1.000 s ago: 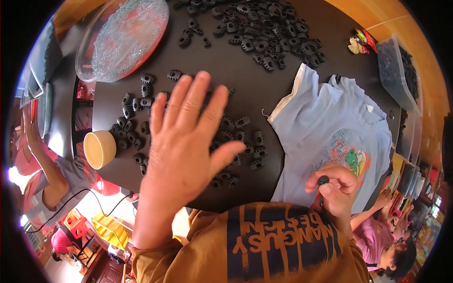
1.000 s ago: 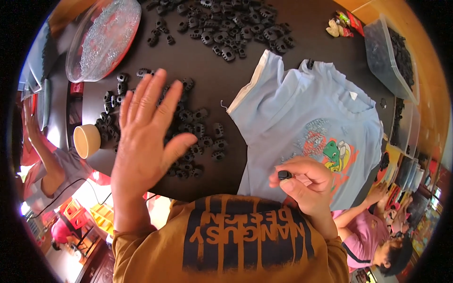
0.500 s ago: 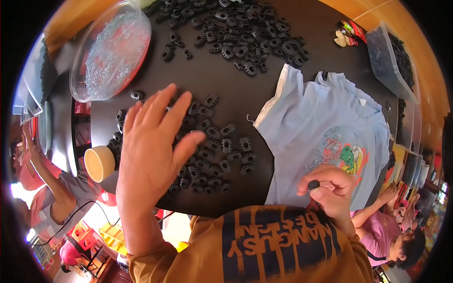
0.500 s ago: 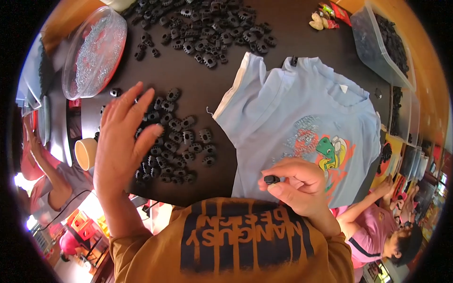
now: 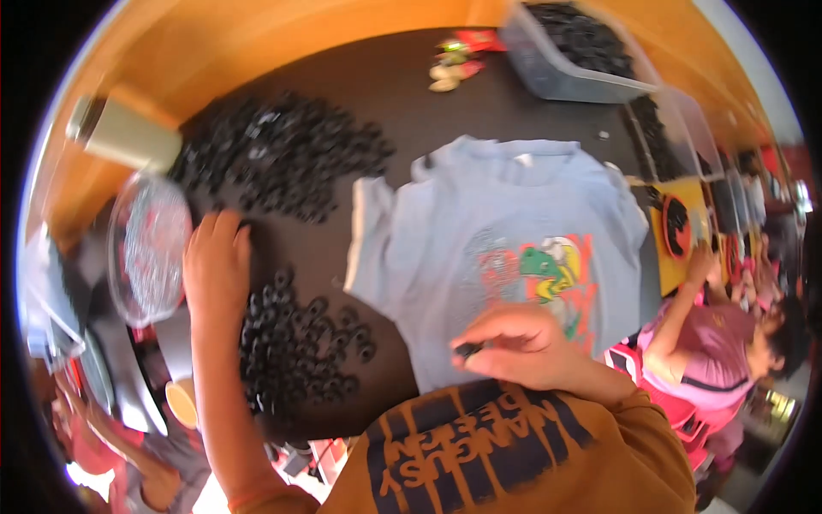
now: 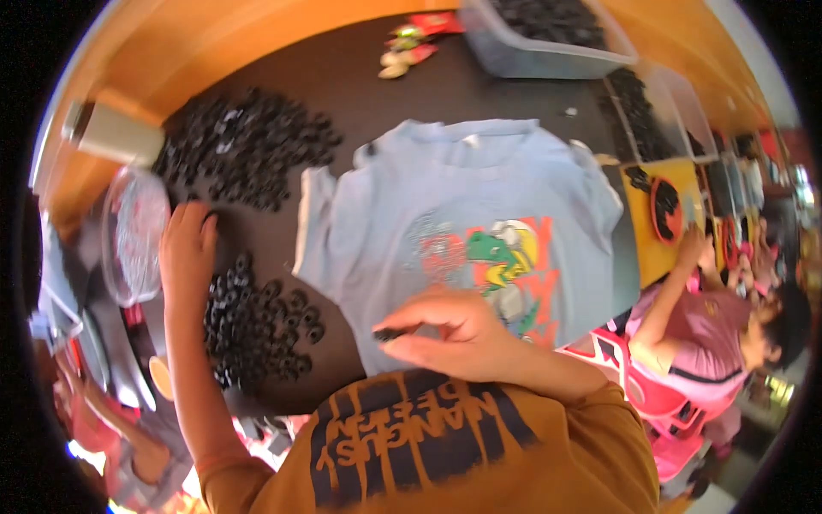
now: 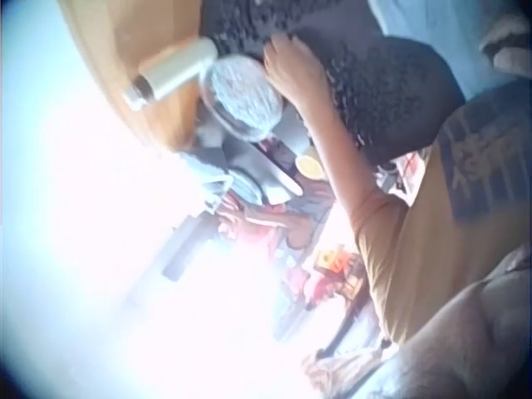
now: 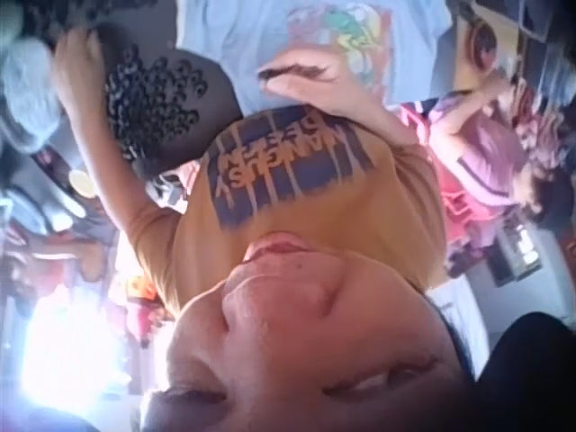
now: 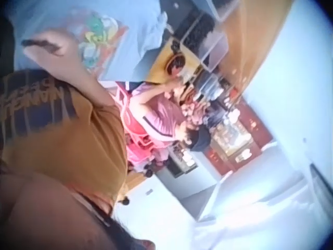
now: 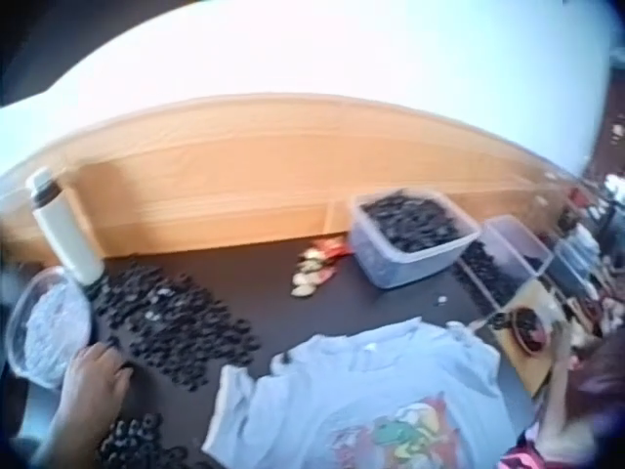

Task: Assemble plastic cord locks by manually inserting metal springs into the housing units.

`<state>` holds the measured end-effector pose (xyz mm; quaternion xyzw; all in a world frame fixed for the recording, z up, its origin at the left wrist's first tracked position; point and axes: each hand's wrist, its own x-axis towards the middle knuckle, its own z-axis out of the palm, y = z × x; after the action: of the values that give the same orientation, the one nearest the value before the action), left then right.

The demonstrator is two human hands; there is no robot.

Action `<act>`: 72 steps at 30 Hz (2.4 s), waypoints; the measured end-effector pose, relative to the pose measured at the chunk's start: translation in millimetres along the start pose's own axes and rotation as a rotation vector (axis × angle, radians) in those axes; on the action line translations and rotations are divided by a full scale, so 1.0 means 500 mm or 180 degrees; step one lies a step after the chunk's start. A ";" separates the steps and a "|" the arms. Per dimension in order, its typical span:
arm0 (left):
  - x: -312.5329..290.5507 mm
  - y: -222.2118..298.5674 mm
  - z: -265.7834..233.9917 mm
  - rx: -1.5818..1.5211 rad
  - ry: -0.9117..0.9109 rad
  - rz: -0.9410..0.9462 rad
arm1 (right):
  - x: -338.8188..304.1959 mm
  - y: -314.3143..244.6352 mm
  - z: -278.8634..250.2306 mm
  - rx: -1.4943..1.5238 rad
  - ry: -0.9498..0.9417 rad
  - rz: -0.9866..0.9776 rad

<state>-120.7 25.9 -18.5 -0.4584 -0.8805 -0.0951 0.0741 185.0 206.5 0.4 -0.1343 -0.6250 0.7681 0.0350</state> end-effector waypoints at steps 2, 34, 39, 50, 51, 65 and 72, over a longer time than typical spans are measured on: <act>0.002 0.007 -0.002 -0.0074 -0.0058 -0.0006 | -0.012 -0.025 -0.013 -0.0215 -0.0181 -0.0225; -0.252 0.259 -0.108 -0.3093 -0.0287 -0.0549 | 0.166 -0.090 -0.049 -0.3434 -0.0474 -0.1753; -0.264 0.280 -0.093 -0.3791 -0.0923 -0.0259 | 0.227 -0.015 0.078 -0.3255 -0.0657 -0.2360; -0.275 0.285 -0.091 -0.4373 -0.1098 -0.0701 | 0.284 0.042 0.113 -0.3542 -0.1066 -0.2598; -0.277 0.287 -0.091 -0.4669 -0.1258 -0.1073 | 0.277 0.035 0.104 -0.3564 -0.1015 -0.2554; -0.201 0.322 -0.073 -0.4283 -0.1085 -0.1099 | -0.065 -0.055 -0.036 0.0831 0.0041 0.0336; -0.140 0.368 -0.028 -0.2587 -0.0877 0.0043 | -0.074 -0.006 -0.031 0.1459 0.0707 0.0063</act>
<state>71.0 70.3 -2.0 -0.4645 -0.7702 -0.3716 -0.2302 224.1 213.6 6.6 -0.2126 -0.4255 0.8706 0.1254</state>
